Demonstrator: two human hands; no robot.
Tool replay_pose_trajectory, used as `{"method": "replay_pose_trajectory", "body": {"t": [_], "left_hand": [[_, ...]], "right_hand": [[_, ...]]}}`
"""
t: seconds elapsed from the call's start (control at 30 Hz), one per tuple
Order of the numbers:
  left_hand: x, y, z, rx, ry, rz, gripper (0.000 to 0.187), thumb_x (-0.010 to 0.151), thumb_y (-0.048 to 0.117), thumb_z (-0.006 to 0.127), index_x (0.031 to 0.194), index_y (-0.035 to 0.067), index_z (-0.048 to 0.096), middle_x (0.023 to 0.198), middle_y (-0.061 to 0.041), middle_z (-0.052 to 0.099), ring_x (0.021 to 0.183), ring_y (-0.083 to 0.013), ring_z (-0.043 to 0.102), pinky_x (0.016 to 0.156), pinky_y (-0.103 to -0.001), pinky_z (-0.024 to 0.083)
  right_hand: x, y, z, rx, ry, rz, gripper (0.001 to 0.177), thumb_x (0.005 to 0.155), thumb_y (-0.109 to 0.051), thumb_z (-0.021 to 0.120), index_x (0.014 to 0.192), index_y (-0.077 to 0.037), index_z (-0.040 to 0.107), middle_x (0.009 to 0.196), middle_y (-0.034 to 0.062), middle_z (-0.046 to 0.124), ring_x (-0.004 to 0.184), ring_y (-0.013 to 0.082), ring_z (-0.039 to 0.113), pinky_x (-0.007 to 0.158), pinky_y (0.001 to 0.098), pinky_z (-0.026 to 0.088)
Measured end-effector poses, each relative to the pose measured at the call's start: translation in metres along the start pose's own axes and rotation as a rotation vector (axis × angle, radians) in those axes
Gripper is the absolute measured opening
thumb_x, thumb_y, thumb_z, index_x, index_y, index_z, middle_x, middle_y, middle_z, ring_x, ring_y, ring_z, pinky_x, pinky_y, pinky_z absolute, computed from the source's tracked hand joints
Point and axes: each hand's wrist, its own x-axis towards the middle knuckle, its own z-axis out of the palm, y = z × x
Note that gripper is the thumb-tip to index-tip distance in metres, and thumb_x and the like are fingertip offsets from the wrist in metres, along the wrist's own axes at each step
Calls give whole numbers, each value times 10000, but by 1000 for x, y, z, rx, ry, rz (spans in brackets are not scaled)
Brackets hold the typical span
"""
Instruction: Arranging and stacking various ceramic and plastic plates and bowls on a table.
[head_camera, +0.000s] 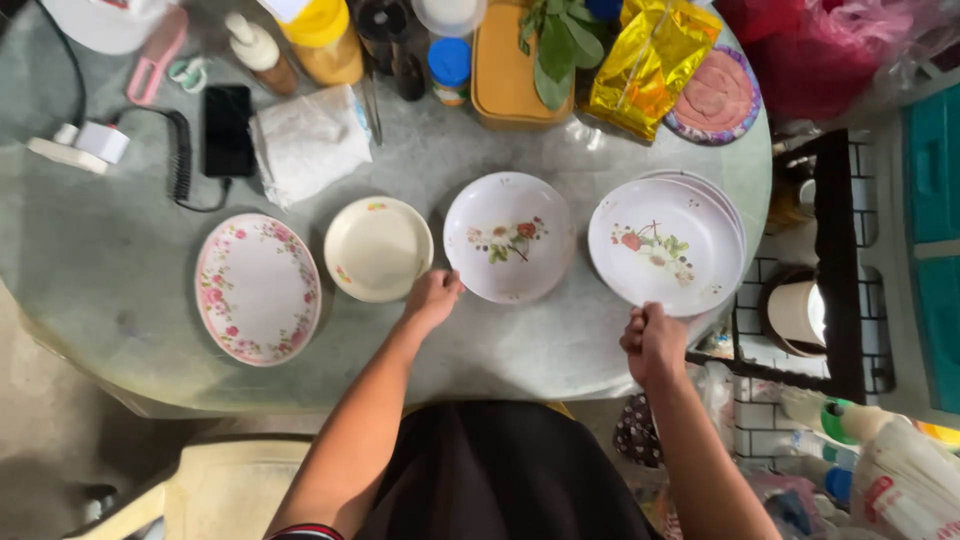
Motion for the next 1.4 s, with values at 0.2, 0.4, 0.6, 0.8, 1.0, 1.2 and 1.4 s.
{"method": "replay_pose_trajectory", "body": {"t": [0.2, 0.4, 0.6, 0.8, 1.0, 1.2, 1.4], "left_hand": [[-22, 9, -47, -31, -67, 11, 414, 1007, 425, 549, 855, 91, 740, 704, -50, 714, 677, -189, 706, 664, -367, 540], [-68, 13, -101, -72, -105, -27, 399, 1012, 416, 554, 882, 72, 709, 729, -58, 699, 689, -162, 687, 653, -351, 536], [-79, -13, -115, -82, -88, 40, 374, 995, 389, 574, 875, 56, 694, 735, -37, 711, 659, -165, 689, 643, -350, 534], [-76, 7, -110, -62, -136, 78, 356, 1006, 364, 589, 879, 51, 702, 704, -67, 690, 640, -178, 678, 640, -353, 529], [-61, 55, -77, -74, -141, 232, 345, 1000, 352, 600, 906, 45, 726, 766, -66, 730, 668, -191, 691, 647, -351, 529], [-48, 126, -22, -55, -251, 317, 333, 998, 351, 607, 919, 54, 737, 774, -74, 747, 678, -203, 716, 652, -346, 539], [-18, 171, 86, 48, -290, 376, 384, 977, 382, 617, 982, 11, 713, 836, -152, 756, 785, -331, 729, 725, -402, 555]], "right_hand": [[-23, 51, 60, -174, -112, -95, 268, 1002, -162, 542, 773, -24, 534, 627, 15, 473, 485, 106, 366, 441, 277, 288], [-1, 103, 89, -301, -223, -16, 291, 989, -171, 551, 752, -5, 523, 606, 22, 446, 463, 118, 357, 420, 294, 280], [17, 110, 91, -388, -274, 21, 276, 973, -169, 553, 730, -49, 501, 595, 0, 421, 447, 103, 339, 407, 291, 256], [26, 89, 92, -524, -233, 67, 299, 971, -213, 600, 731, -55, 517, 569, -10, 399, 429, 102, 309, 404, 295, 232], [15, 83, 90, -642, -305, 143, 446, 973, -404, 648, 750, -25, 571, 556, 4, 412, 426, 117, 321, 403, 295, 227], [12, 85, 47, -735, -327, 188, 487, 976, -452, 649, 776, -10, 606, 580, 7, 439, 452, 112, 351, 418, 292, 267], [-3, 65, -3, -888, -307, 114, 468, 967, -411, 643, 789, 18, 707, 546, 9, 459, 467, 116, 376, 434, 314, 284]]}}
